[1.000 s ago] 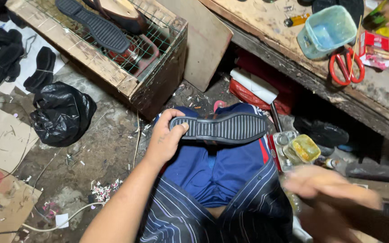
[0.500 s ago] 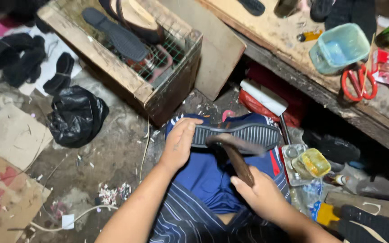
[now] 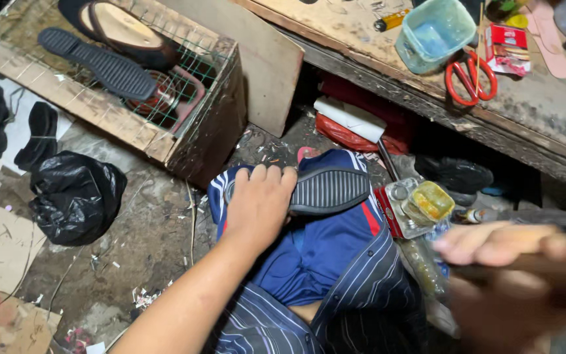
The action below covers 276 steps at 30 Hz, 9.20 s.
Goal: The person sits on the floor with a shoe on their lap, aligns a black rubber sole against the shoe upper, and repeatedly hammers and presses along the sole edge with a hand tool to bond it, turning the shoe to work around the perimeter and pressing the sole by hand at the end.
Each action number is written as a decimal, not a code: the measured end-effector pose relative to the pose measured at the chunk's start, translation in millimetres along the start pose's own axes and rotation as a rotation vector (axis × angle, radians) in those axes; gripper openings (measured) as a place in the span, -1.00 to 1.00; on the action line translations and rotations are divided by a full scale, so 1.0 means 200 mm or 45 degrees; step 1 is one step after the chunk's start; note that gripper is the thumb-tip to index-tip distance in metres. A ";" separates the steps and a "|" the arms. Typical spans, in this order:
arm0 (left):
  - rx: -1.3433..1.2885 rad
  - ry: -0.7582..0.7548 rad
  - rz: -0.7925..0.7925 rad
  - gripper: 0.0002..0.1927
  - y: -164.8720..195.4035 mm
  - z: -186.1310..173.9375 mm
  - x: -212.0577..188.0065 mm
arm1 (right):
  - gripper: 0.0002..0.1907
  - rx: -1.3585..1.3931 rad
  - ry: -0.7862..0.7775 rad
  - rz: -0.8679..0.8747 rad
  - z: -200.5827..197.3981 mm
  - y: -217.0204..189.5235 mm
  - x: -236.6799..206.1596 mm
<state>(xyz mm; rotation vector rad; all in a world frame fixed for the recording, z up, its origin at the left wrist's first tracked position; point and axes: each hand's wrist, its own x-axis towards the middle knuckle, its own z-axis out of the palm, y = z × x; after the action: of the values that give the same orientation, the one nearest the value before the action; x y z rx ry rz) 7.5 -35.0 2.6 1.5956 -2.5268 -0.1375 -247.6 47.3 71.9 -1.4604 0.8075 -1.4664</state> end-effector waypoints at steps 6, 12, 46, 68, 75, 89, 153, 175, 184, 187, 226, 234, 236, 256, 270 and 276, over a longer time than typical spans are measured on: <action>-0.018 -0.019 0.088 -0.41 -0.01 -0.01 0.02 | -0.47 -1.297 -0.133 0.926 -0.09 0.23 -0.07; 0.025 -0.019 0.079 -0.58 -0.02 0.01 0.04 | -0.88 -1.136 -0.012 -0.105 -0.27 0.26 -0.23; -0.099 0.152 0.214 -0.03 -0.12 0.08 0.05 | -0.53 -1.358 -0.466 0.961 -0.16 0.47 -0.23; -1.505 0.233 -0.022 -0.33 -0.41 0.19 -0.28 | -0.53 -0.997 -0.627 0.666 0.11 0.50 -0.10; -1.554 0.191 -0.100 -0.33 -0.40 0.19 -0.29 | -0.68 -0.529 -0.538 0.137 0.27 0.24 0.09; -1.432 0.232 -0.006 -0.28 -0.42 0.21 -0.26 | -0.59 -1.417 -0.424 1.017 -0.05 0.47 -0.27; -1.324 -0.001 -0.504 -0.46 -0.46 0.15 -0.10 | -0.74 -0.881 -0.756 0.809 0.41 0.53 0.43; -2.021 -0.049 -0.414 -0.44 -0.44 0.09 -0.08 | -0.59 -1.009 -0.761 0.264 0.28 0.59 0.44; -2.090 -0.023 -0.498 -0.53 -0.38 0.27 -0.05 | -0.61 -0.869 -0.740 -0.008 0.29 0.61 0.35; -1.923 0.181 -0.328 -0.61 -0.41 0.26 -0.04 | -0.63 -0.825 -0.992 -0.327 0.34 0.63 0.46; -0.946 0.745 0.049 -0.46 -0.17 -0.55 -0.50 | -0.65 -0.366 -0.811 -0.006 0.40 0.35 0.15; -2.789 0.463 -1.417 -0.51 -0.05 -0.21 -0.66 | -0.62 -0.320 -0.990 0.090 0.41 0.36 0.00; -2.732 0.509 -1.406 -0.45 -0.04 -0.15 -0.64 | -0.64 -0.383 -0.868 0.242 0.39 0.36 -0.01; -2.222 0.662 -0.746 -0.05 -0.17 0.22 -0.37 | -0.61 -0.657 -1.059 -0.089 0.38 0.59 0.15; -1.785 0.677 -0.758 -0.16 -0.26 0.16 -0.36 | -0.67 -0.740 -0.704 -0.038 0.46 0.69 0.13; -2.360 0.729 -0.928 -0.22 -0.20 0.19 -0.33 | -0.74 -0.832 -0.423 0.666 0.43 0.54 0.17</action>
<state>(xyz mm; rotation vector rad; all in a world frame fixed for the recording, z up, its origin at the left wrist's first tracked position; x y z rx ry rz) 63.6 7.4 -46.6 1.0953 -0.4921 -1.2983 -144.7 -15.3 -4.8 -1.7158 1.4006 -0.5596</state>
